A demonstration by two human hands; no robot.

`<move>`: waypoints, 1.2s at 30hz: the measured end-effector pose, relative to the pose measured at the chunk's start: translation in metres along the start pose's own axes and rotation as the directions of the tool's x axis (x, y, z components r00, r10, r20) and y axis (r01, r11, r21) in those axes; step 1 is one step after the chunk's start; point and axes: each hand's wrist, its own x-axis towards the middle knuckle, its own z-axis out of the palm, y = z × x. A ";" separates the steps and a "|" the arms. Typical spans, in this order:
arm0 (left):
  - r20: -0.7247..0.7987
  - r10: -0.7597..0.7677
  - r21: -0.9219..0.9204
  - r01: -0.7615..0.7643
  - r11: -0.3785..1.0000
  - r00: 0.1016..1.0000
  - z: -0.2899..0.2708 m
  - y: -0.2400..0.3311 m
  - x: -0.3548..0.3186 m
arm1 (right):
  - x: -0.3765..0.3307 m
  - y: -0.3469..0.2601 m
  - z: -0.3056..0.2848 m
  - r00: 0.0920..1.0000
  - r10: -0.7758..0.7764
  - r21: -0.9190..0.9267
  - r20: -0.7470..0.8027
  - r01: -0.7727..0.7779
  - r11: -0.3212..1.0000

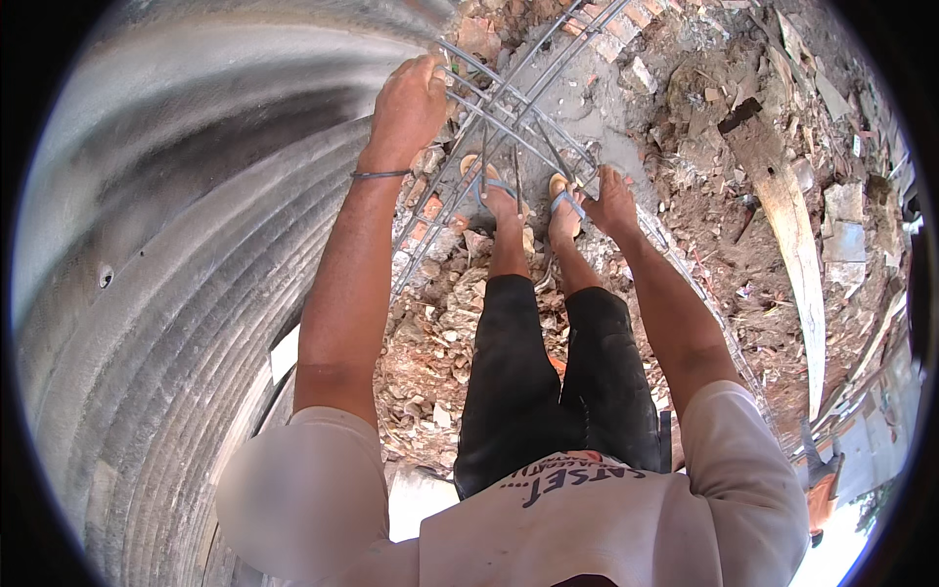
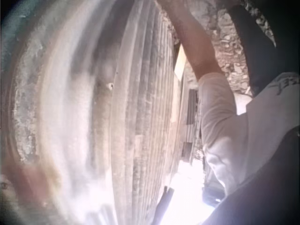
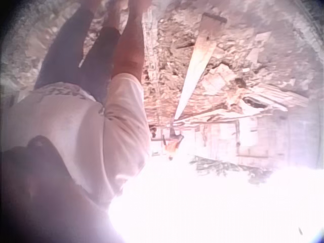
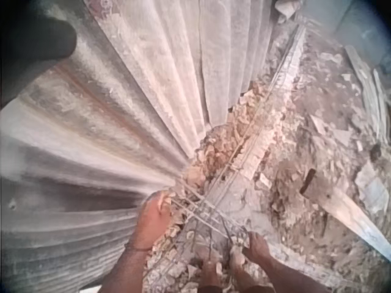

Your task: The person assembles a metal reinforcement structure for construction by positioning rebar rods and securing them with wire.

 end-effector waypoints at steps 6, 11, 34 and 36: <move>0.413 0.151 0.397 -0.326 0.858 0.898 0.067 -0.045 0.046 | 0.000 -0.001 0.006 0.998 0.003 0.035 -0.059 -0.001 0.999; 0.556 0.010 0.443 -0.307 0.842 0.831 0.070 -0.047 0.042 | 0.000 -0.005 -0.001 0.999 0.044 0.023 -0.032 -0.043 0.999; -0.315 -0.712 -0.426 0.577 0.697 0.628 0.040 0.007 -0.340 | 0.063 0.042 0.022 0.964 -0.100 -0.253 0.247 0.164 0.953; -0.334 -0.766 -0.452 0.620 0.641 0.549 0.037 0.004 -0.398 | 0.059 0.027 0.027 0.953 -0.117 -0.260 0.278 0.192 0.946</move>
